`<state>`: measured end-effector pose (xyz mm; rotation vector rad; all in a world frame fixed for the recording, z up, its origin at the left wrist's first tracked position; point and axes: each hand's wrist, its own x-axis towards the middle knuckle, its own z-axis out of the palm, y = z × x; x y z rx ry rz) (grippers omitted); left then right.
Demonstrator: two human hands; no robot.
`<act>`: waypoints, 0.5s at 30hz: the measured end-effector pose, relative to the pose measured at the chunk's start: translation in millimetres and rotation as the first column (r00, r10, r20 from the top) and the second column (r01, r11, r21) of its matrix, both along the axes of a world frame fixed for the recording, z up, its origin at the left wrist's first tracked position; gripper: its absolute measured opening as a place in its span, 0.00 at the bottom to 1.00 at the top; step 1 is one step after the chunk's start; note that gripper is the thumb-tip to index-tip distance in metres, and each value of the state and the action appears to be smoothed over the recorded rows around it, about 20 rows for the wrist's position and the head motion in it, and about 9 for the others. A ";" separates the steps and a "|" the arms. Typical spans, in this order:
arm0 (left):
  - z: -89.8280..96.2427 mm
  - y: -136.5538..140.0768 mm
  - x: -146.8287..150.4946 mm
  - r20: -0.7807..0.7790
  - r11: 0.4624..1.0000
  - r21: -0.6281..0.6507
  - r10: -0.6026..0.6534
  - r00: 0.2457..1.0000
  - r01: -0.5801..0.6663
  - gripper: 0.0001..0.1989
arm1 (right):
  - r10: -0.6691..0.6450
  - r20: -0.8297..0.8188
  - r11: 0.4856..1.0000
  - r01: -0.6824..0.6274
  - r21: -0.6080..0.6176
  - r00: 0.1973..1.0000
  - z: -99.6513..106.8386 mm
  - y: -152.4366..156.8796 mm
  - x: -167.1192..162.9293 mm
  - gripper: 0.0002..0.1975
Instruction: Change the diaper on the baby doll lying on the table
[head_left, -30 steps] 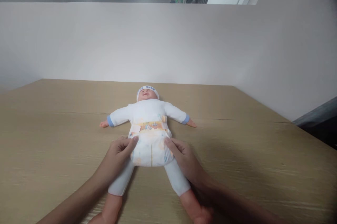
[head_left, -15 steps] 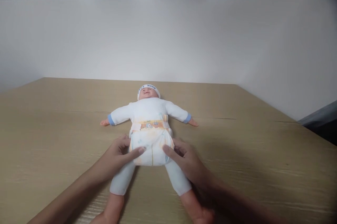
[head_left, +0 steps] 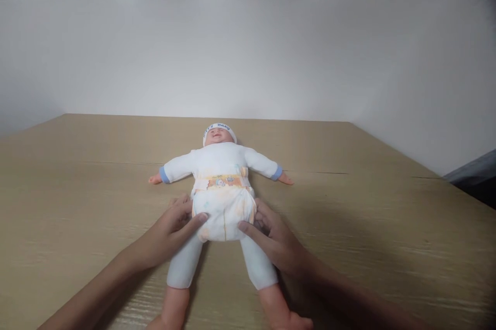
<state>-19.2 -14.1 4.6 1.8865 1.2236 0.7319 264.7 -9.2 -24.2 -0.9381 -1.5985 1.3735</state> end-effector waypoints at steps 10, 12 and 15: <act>-0.5 1.4 -1.9 -0.157 0.990 0.041 -0.128 0.979 0.136 0.13 | -0.116 0.329 0.972 0.039 0.233 0.937 9.0 -2.1 5.6 0.16; 1.3 0.3 0.1 -0.210 0.987 0.065 -0.130 0.969 0.147 0.12 | -0.113 0.357 0.966 0.019 0.258 0.927 12.2 -2.2 6.6 0.15; 5.6 -2.4 1.2 -0.235 0.986 0.074 -0.127 0.964 0.148 0.11 | -0.082 0.360 0.961 -0.022 0.275 0.929 13.9 -2.5 6.8 0.11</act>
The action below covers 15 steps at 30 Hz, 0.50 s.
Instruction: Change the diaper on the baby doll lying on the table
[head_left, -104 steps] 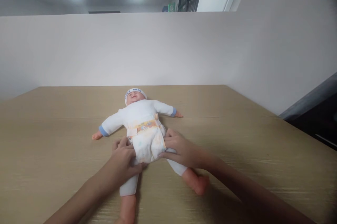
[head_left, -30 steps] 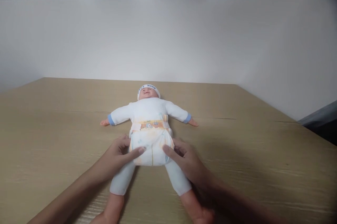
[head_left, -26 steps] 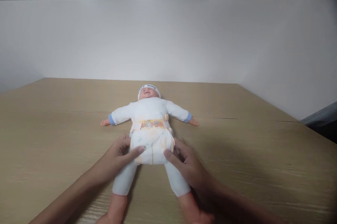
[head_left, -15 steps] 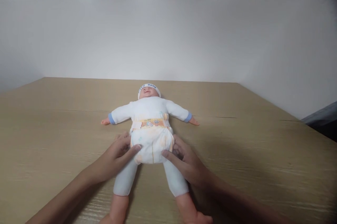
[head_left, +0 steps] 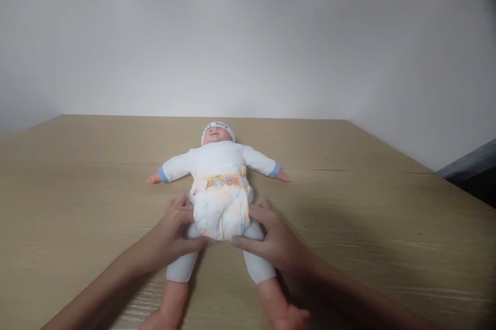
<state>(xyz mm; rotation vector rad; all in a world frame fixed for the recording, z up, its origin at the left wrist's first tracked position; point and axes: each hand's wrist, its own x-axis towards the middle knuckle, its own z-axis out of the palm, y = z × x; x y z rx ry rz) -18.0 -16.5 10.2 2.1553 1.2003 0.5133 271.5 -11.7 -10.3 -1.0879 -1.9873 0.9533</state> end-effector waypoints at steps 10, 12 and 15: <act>1.0 -1.7 -2.6 -0.024 1.000 -0.029 0.004 1.000 -0.005 0.15 | 0.061 -0.021 0.997 -0.059 0.054 0.998 -2.9 5.6 3.5 0.09; -1.5 -2.2 -3.3 -0.006 0.999 -0.032 0.021 1.000 -0.021 0.15 | 0.073 -0.027 0.996 -0.071 0.059 0.997 -1.7 7.0 3.2 0.08; -3.3 -2.9 -3.1 0.008 0.998 -0.045 0.034 0.999 -0.034 0.15 | 0.081 -0.039 0.995 -0.079 0.059 0.996 0.1 6.8 1.4 0.08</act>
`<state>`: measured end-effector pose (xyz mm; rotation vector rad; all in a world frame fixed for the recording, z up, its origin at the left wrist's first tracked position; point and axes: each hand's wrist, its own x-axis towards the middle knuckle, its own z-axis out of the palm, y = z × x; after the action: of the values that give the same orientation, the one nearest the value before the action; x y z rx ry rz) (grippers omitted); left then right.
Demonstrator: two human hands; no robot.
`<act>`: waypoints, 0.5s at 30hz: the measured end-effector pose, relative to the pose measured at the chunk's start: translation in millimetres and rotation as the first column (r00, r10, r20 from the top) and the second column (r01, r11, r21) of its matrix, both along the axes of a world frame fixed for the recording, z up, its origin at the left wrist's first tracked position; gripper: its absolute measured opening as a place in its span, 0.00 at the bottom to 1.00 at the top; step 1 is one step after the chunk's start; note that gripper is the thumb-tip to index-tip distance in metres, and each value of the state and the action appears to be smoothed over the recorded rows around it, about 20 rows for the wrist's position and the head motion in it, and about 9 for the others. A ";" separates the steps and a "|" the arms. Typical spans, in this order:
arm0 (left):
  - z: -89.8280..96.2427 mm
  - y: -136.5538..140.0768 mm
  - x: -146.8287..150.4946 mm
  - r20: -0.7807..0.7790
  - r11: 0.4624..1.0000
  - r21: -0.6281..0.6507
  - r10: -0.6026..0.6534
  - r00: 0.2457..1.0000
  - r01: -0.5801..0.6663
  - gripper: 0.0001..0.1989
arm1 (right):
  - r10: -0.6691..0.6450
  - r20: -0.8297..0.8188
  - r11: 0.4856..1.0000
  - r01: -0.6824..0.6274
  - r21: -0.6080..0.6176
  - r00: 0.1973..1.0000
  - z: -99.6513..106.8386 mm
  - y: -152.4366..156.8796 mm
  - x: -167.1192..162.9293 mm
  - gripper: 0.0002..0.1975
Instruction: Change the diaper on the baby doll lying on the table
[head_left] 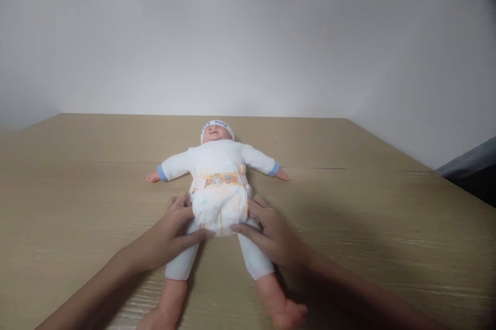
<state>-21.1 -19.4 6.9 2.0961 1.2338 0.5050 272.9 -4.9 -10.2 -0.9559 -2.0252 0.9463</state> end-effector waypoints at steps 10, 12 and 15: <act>-6.8 3.8 4.7 0.228 0.995 -0.081 0.071 0.971 -0.054 0.16 | -0.096 -0.049 0.990 0.090 -0.109 0.994 -4.6 -2.0 -4.9 0.12; -9.1 6.9 4.7 0.351 0.992 -0.124 0.057 0.935 -0.014 0.14 | -0.082 -0.082 0.988 0.070 -0.136 0.993 -6.4 -0.3 -3.6 0.13; -12.6 9.9 5.0 0.455 0.986 -0.165 0.068 0.888 0.009 0.10 | -0.053 -0.099 0.987 0.037 -0.155 0.994 -8.1 1.9 -1.8 0.14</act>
<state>-16.1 -9.5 -5.7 1.6897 0.9897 0.8309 271.2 -3.0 -18.3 -1.0088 -1.8590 1.1167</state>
